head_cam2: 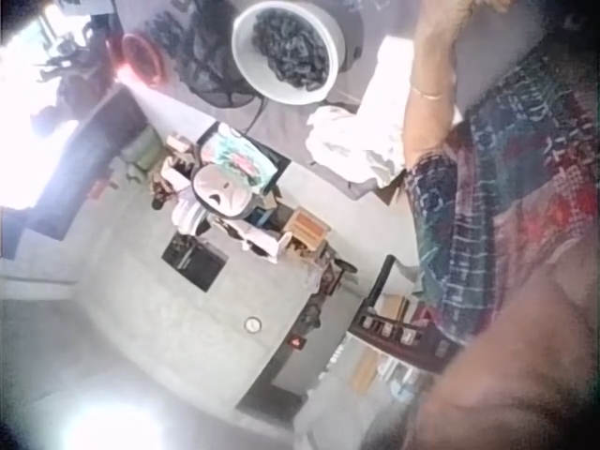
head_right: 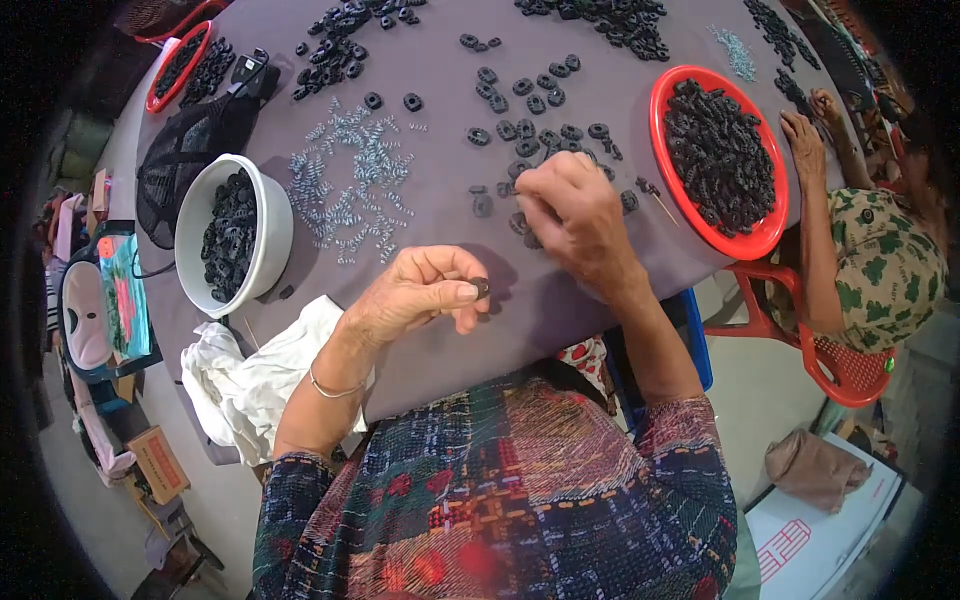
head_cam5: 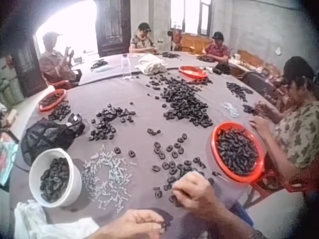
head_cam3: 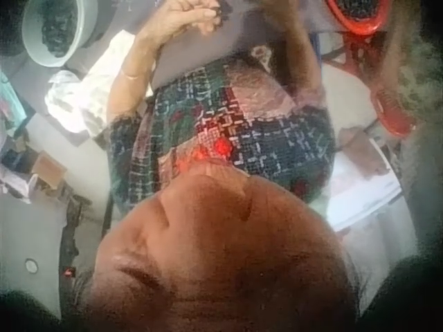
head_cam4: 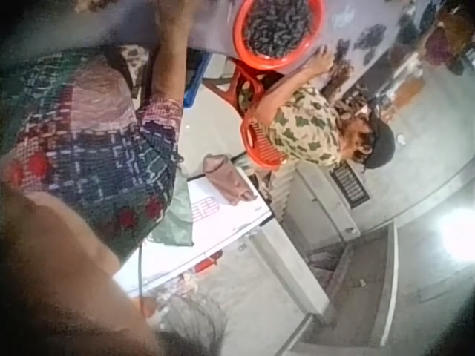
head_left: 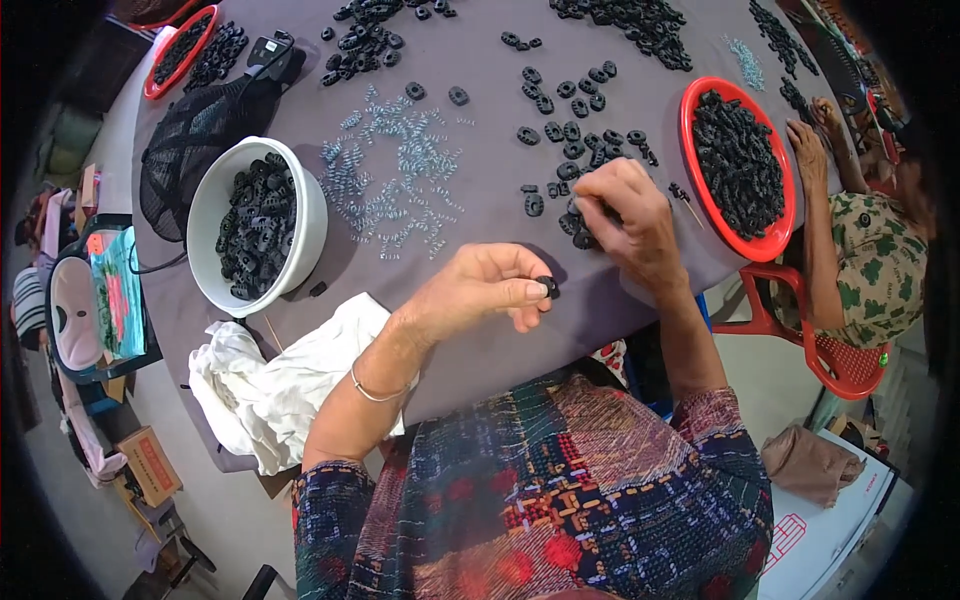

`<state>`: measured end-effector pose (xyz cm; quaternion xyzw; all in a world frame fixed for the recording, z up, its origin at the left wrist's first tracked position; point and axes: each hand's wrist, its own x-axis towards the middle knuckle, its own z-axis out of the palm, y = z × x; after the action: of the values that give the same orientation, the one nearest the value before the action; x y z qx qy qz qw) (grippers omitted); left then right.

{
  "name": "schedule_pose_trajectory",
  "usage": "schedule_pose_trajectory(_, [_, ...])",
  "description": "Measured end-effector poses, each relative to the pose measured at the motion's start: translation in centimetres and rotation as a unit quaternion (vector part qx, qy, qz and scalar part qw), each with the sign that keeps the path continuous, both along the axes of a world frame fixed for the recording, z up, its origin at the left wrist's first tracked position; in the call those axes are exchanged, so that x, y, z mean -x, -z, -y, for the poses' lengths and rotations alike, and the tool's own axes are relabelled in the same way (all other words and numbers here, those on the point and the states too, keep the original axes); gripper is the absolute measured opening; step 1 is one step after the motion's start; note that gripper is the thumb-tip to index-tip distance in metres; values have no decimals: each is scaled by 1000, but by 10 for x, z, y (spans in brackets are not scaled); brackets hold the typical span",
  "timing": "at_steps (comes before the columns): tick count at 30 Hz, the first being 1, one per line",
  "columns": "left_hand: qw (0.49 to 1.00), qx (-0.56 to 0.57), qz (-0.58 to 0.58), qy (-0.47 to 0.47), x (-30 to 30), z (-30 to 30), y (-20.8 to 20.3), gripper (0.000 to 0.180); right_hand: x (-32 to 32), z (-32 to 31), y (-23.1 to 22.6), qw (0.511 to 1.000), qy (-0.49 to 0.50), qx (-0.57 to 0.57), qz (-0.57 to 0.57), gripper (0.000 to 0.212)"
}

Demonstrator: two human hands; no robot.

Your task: The person is sorting and inspecting small black plastic ring-like components on a work table.

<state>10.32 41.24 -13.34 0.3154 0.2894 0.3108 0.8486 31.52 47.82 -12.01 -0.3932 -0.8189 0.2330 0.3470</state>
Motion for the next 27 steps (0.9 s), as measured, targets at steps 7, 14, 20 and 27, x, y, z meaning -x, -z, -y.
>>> schedule_pose_trajectory(7, [1000, -21, -8, -6, -1, -1, 1, 18, 16, -11, 5, 975, -15, -120, 185, 13])
schedule_pose_trajectory(14, [999, -22, 40, -23, -1, 0, 10, 20, 22, -29, 8, 958, -56, -155, 235, 13])
schedule_pose_trajectory(20, [998, -6, 62, -32, -1, 0, 9, 22, 28, -32, 12, 972, -69, -174, 139, 13])
schedule_pose_trajectory(27, [994, -2, 83, -67, -1, 0, 9, 20, 31, -11, -6, 990, -49, 86, -98, 12])
